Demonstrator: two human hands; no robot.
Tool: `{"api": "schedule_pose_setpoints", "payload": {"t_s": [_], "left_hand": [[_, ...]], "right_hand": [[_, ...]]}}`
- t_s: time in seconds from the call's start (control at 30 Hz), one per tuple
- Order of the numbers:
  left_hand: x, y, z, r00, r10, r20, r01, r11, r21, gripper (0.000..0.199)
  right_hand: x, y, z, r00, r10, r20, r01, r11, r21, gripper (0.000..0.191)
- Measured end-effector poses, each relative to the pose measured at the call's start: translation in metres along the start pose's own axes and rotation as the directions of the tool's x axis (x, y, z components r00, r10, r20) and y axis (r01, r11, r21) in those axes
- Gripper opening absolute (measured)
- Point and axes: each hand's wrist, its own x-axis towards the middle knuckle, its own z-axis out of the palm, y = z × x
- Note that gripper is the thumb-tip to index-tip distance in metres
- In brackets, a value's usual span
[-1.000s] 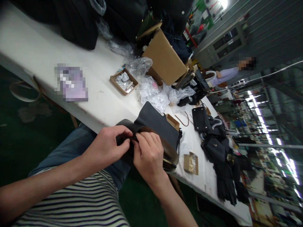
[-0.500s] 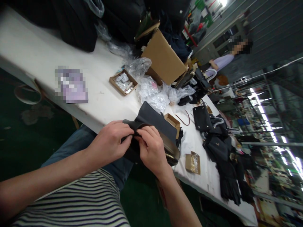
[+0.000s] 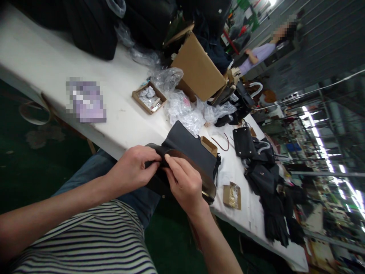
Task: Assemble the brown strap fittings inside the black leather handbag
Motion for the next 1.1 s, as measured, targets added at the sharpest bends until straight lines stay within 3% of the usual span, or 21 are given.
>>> {"api": "schedule_pose_setpoints", "payload": {"t_s": [0.2,0.4,0.7,0.87,0.97,1.1], "left_hand": [[0.004,0.0,0.0,1.0,-0.016,0.016,0.015,1.0,0.021,0.02],[0.007,0.0,-0.001,1.0,-0.028,-0.004,0.028,0.999,0.02,0.021],[0.015,0.0,-0.012,0.99,-0.069,0.126,0.072,0.997,-0.013,0.023],[0.019,0.005,-0.01,0.985,-0.156,0.071,0.158,0.987,-0.015,0.017],[0.018,0.003,-0.009,0.993,-0.106,0.055,0.106,0.994,0.017,0.013],[0.02,0.001,-0.008,0.997,0.063,0.042,-0.069,0.985,0.156,0.014]], "right_hand": [[0.0,0.004,0.0,0.996,-0.073,0.05,0.076,0.994,-0.072,0.043],[-0.002,0.007,-0.004,0.986,-0.102,0.131,0.123,0.979,-0.165,0.055],[0.003,0.009,0.0,0.999,-0.036,0.022,0.036,0.999,0.015,0.055],[0.011,0.009,0.0,1.0,0.005,-0.024,-0.004,0.999,0.047,0.047],[0.014,0.01,0.0,0.999,0.05,-0.022,-0.048,0.995,0.086,0.041],[0.018,0.011,0.0,0.996,0.083,-0.028,-0.079,0.988,0.135,0.037]]}}
